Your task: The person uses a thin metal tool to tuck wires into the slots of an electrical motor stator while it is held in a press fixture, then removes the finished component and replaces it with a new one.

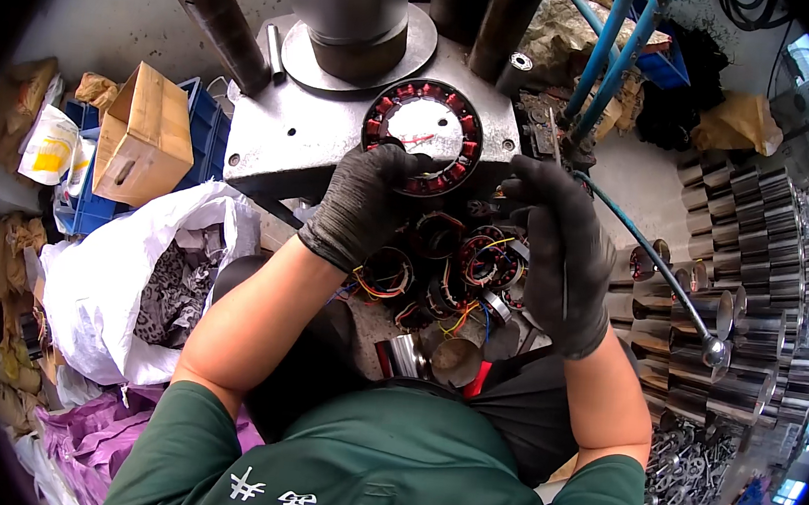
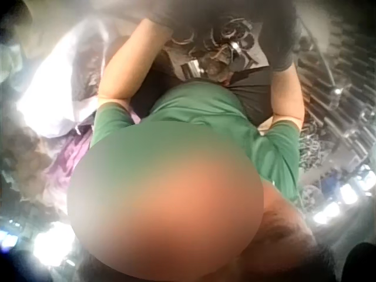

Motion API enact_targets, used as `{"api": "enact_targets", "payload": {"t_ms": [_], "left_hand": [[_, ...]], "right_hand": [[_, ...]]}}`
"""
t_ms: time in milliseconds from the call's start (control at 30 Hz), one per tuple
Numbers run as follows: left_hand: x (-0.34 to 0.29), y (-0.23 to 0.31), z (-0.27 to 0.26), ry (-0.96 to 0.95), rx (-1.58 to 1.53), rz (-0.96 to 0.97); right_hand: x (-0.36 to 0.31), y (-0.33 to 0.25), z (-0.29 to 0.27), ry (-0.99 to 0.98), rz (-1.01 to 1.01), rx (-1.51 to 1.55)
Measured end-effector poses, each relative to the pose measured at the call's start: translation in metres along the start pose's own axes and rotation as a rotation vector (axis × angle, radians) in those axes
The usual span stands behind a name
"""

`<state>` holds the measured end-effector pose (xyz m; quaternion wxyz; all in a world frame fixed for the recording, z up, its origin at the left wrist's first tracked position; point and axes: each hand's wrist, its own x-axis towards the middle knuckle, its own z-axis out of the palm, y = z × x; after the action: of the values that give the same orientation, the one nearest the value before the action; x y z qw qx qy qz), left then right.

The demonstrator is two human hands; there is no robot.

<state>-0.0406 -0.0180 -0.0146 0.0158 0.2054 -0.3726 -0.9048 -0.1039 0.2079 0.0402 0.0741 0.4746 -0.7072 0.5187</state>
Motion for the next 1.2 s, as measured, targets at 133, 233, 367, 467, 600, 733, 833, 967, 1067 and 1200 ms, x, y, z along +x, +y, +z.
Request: {"api": "enact_targets", "payload": {"t_ms": [133,233,367,467,600,733,833,967,1067,1200], "left_hand": [[-0.01,-0.002,-0.002,-0.061,0.023,0.109],[-0.016,-0.003,0.007,-0.105,0.2,0.203],[-0.033,0.001,0.032,-0.184,0.239,0.285],[-0.039,0.003,0.035,-0.279,0.267,0.292],[-0.038,0.006,0.024,-0.435,0.181,0.193],[-0.04,0.006,0.027,-0.353,0.402,0.34],[-0.038,0.001,0.019,-0.166,0.736,0.478],[-0.02,-0.009,0.016,0.051,0.494,0.56],[-0.015,-0.002,0.016,0.007,0.517,0.653],[-0.008,-0.001,0.014,-0.244,0.523,0.725]], "right_hand": [[-0.001,0.037,-0.003,-0.01,0.157,0.273],[0.007,0.034,0.006,-0.016,0.059,0.166],[0.013,0.016,0.015,-0.055,0.058,0.04],[0.007,0.026,0.018,-0.12,0.166,0.073],[-0.001,0.036,0.029,-0.086,0.508,0.499],[0.002,0.034,0.024,-0.14,0.67,0.914],[0.001,0.033,0.031,0.035,0.792,1.182],[0.004,0.042,0.033,0.183,0.823,1.378],[0.008,0.032,0.035,0.233,0.845,1.413],[0.001,0.036,0.03,0.122,0.891,1.539]]}}
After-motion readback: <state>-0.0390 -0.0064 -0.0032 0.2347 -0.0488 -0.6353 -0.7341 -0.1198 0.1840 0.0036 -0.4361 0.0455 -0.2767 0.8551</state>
